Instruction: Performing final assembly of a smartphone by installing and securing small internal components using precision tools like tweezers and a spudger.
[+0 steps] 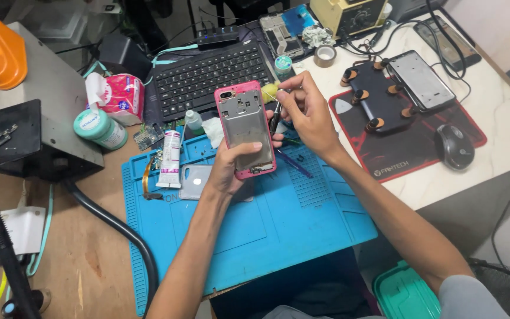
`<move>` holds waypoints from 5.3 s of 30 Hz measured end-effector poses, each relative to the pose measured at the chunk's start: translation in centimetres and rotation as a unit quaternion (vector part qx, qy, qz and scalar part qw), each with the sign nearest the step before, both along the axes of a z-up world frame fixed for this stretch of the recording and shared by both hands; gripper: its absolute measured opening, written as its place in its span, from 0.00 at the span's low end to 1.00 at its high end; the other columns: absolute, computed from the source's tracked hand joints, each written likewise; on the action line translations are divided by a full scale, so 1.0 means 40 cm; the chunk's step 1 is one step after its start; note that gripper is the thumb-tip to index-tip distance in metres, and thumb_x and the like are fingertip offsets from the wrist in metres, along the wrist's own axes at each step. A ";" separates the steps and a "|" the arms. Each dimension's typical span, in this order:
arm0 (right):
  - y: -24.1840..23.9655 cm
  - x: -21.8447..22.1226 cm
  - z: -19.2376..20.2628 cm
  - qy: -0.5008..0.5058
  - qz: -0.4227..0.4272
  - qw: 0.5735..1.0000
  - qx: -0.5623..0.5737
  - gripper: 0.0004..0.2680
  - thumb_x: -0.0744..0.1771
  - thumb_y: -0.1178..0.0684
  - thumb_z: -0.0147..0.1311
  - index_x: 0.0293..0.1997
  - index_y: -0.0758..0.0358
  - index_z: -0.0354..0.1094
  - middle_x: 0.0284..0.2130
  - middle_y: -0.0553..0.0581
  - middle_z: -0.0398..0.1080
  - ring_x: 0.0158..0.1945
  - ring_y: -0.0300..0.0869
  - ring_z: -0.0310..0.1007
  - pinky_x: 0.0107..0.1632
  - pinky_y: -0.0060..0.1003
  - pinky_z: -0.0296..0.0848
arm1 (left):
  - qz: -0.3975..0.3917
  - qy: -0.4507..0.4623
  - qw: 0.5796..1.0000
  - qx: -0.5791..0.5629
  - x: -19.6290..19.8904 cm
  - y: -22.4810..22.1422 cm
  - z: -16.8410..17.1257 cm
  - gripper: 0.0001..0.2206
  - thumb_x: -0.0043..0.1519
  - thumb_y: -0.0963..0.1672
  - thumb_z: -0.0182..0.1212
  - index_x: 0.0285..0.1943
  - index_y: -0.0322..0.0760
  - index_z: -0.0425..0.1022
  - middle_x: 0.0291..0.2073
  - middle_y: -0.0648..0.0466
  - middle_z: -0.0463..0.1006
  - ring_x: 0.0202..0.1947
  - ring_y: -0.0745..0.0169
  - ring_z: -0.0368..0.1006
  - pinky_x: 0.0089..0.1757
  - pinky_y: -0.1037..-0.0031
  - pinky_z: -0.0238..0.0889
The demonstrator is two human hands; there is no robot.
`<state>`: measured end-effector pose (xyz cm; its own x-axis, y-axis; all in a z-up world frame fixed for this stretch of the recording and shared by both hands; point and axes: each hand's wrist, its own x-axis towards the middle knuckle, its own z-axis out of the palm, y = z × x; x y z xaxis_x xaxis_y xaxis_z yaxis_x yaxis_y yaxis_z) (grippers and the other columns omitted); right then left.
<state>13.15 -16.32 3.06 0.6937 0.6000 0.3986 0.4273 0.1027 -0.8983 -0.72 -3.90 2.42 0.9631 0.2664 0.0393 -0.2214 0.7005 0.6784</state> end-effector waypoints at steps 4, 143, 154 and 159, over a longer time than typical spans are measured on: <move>-0.094 -0.019 0.011 -0.006 -0.019 0.999 -0.049 0.08 0.72 0.55 0.51 0.59 0.61 0.67 0.27 0.58 0.75 0.30 0.40 0.78 0.35 0.36 0.78 | -0.037 0.018 0.999 0.006 0.006 -0.049 -0.018 0.28 0.47 0.33 0.62 0.61 0.28 0.73 0.58 0.36 0.75 0.47 0.36 0.79 0.46 0.52 0.76; 0.135 -0.018 -0.046 0.159 0.131 0.978 0.025 0.11 0.67 0.54 0.64 0.54 0.63 0.72 0.45 0.53 0.73 0.45 0.35 0.76 0.49 0.34 0.80 | 0.085 -0.016 0.996 -0.030 -0.027 0.121 -0.008 0.27 0.49 0.32 0.65 0.60 0.32 0.74 0.53 0.35 0.78 0.49 0.37 0.78 0.45 0.48 0.75; 0.097 -0.061 -0.030 -0.018 -0.016 0.991 0.131 0.08 0.70 0.61 0.55 0.49 0.69 0.59 0.36 0.63 0.73 0.37 0.44 0.80 0.39 0.35 0.81 | 0.206 0.090 0.973 0.058 -0.042 0.176 0.036 0.25 0.46 0.36 0.69 0.55 0.36 0.75 0.46 0.43 0.81 0.42 0.47 0.80 0.41 0.54 0.79; 0.105 -0.075 -0.043 -0.047 0.015 0.994 0.093 0.08 0.68 0.63 0.58 0.47 0.70 0.61 0.38 0.66 0.76 0.38 0.46 0.81 0.38 0.38 0.81 | 0.248 0.221 0.936 0.114 -0.018 0.165 -0.034 0.26 0.44 0.38 0.76 0.53 0.34 0.73 0.38 0.43 0.82 0.38 0.46 0.81 0.36 0.53 0.77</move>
